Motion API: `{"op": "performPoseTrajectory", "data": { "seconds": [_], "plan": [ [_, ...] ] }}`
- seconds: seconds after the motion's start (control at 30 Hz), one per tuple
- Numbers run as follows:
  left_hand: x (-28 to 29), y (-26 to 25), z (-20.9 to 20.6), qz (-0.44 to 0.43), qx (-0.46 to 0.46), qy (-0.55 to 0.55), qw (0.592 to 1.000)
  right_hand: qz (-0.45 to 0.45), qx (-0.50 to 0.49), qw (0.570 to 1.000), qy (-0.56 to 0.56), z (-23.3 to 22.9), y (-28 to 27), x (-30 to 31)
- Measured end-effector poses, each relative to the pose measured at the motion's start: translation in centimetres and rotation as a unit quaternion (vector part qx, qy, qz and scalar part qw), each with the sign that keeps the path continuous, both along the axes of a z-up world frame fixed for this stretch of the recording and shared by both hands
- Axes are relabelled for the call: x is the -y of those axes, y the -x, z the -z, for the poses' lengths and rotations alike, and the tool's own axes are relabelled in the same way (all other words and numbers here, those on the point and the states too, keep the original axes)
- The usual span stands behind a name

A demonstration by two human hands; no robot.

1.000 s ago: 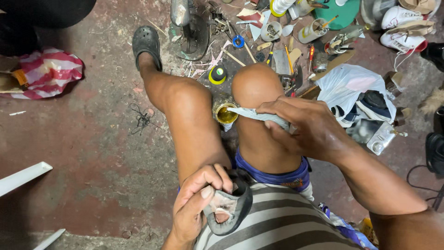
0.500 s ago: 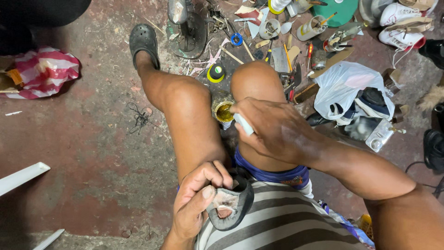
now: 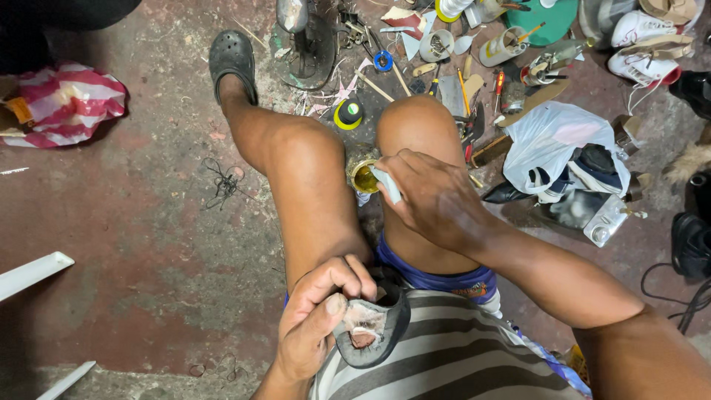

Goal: The person sits on the floor and uses a white stick to apply a yellow substance from a small container onto the sole of a black shoe. The person holds the shoe in one hand and applies the substance with the other, then places the shoe down.

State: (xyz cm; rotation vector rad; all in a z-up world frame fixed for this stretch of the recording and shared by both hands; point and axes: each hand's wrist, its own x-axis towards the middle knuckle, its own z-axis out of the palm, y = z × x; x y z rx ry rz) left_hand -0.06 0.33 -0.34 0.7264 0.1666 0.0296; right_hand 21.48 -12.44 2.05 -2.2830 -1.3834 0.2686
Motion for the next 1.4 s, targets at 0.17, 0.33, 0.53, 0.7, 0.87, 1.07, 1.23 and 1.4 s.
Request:
{"op": "performPoseTrajectory", "data": {
  "seconds": [0.17,0.33,0.53,0.7,0.87,1.07,1.23,1.4],
  "plan": [
    [0.1,0.0,0.0,-0.001,-0.006,0.008,1.0,0.042,-0.06,0.997,-0.016,1.6,-0.2,-0.3],
    [0.3,-0.1,-0.1,-0.007,-0.005,-0.015,1.0,0.091,-0.126,0.988,-0.009,1.4,-0.6,-0.1],
    [0.1,-0.1,0.0,-0.001,-0.038,0.001,0.999,0.166,-0.402,0.896,-0.092,0.3,-3.3,3.0],
    [0.1,-1.2,-0.5,0.022,-0.03,0.023,0.999,0.117,-0.586,0.749,-0.286,-2.2,-4.7,8.5],
    [0.6,-3.0,-0.8,0.057,-0.03,-0.035,0.997,0.184,-0.52,0.767,-0.329,-4.9,-4.6,11.9],
    [1.4,-3.9,-1.1,0.082,-0.047,-0.026,0.995,0.203,-0.449,0.858,-0.149,-8.3,0.0,10.5],
    [1.3,-4.3,-1.1,0.09,-0.05,-0.031,0.994,0.058,-0.361,0.928,-0.078,-11.5,0.2,7.2],
    [1.3,-4.2,-1.1,0.077,-0.037,0.006,0.996,-0.077,-0.324,0.942,-0.05,-10.6,0.1,4.6]
  ]
}}
